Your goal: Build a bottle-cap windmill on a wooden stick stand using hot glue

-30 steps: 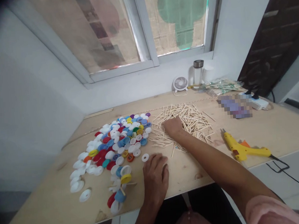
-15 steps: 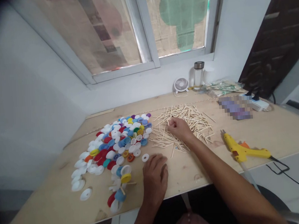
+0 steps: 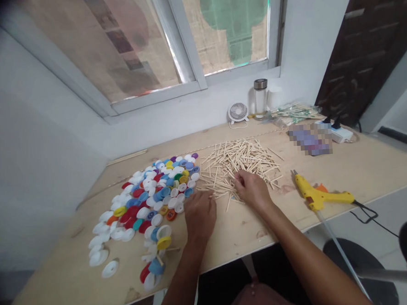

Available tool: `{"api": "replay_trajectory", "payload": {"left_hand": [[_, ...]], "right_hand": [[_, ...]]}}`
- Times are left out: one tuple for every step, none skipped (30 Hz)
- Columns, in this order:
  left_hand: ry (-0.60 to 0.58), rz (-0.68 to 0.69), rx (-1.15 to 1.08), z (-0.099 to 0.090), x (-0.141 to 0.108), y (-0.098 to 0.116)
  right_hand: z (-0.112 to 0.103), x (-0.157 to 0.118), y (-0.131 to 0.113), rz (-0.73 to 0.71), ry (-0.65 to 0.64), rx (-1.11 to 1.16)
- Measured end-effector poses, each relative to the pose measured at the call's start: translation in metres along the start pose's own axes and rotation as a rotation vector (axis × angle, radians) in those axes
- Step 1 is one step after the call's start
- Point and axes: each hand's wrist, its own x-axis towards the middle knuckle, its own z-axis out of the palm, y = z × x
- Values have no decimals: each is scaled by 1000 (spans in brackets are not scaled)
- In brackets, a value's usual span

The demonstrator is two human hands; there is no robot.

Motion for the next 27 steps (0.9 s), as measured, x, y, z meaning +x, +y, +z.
{"api": "replay_trajectory", "payload": {"left_hand": [[-5,-7,22,2,8,1],[-12,-10,43,5,16,1],[-19,-14,63,8,22,2],[-28,-18,83,11,28,2],[-39,-20,101,15,32,3],[-50,-23,117,18,36,3],[-61,-27,131,21,38,3],[-70,-31,143,24,40,3],[-78,-37,154,27,41,4],[-84,-43,162,29,42,4],[-89,-48,166,31,43,4],[-93,-52,167,32,43,4],[-94,-56,163,32,44,3],[-93,-59,155,31,44,3],[-90,-64,144,30,44,3],[-83,-68,129,28,44,3],[-74,-73,111,25,43,2],[-64,-77,91,22,41,2],[-53,-80,68,17,37,3],[-44,-80,42,13,32,3],[-37,-79,16,8,25,4],[-35,-73,-11,3,17,5],[-33,-67,-37,-2,7,6],[-30,-65,-57,-6,-3,7],[-32,-59,-78,-10,-13,8],[-34,-53,-94,-13,-24,9],[-37,-47,-110,-15,-33,10]], "right_hand": [[0,0,0,3,-2,-54],[0,1,-1,5,-8,-106],[0,1,-3,7,-16,-156],[1,2,-4,5,-26,-203],[1,3,-6,1,-37,-245],[2,5,-8,-7,-48,-284],[2,7,-10,-17,-58,-318],[2,8,-12,-28,-67,-348],[2,10,-14,-39,-76,-375],[1,12,-15,-50,-83,-400],[0,13,-16,-59,-88,-422],[-1,14,-16,-67,-94,-442],[-2,15,-16,-74,-99,-461],[-3,15,-15,-78,-105,-479],[-4,15,-14,-79,-110,-497],[-5,15,-13,-78,-114,-513],[-6,14,-12,-75,-118,-528],[-6,14,-12,-73,-122,-541],[-7,14,-11,-72,-125,-553],[-7,14,-11,-73,-129,-564],[-7,14,-11,-77,-133,-572],[-7,15,-11,-84,-137,-580],[-7,15,-11,-91,-141,-586],[-7,16,-11,-98,-145,-591],[-7,17,-11,-103,-147,-596],[-7,18,-12,-104,-147,-600],[-7,20,-12,-104,-147,-602]]}}
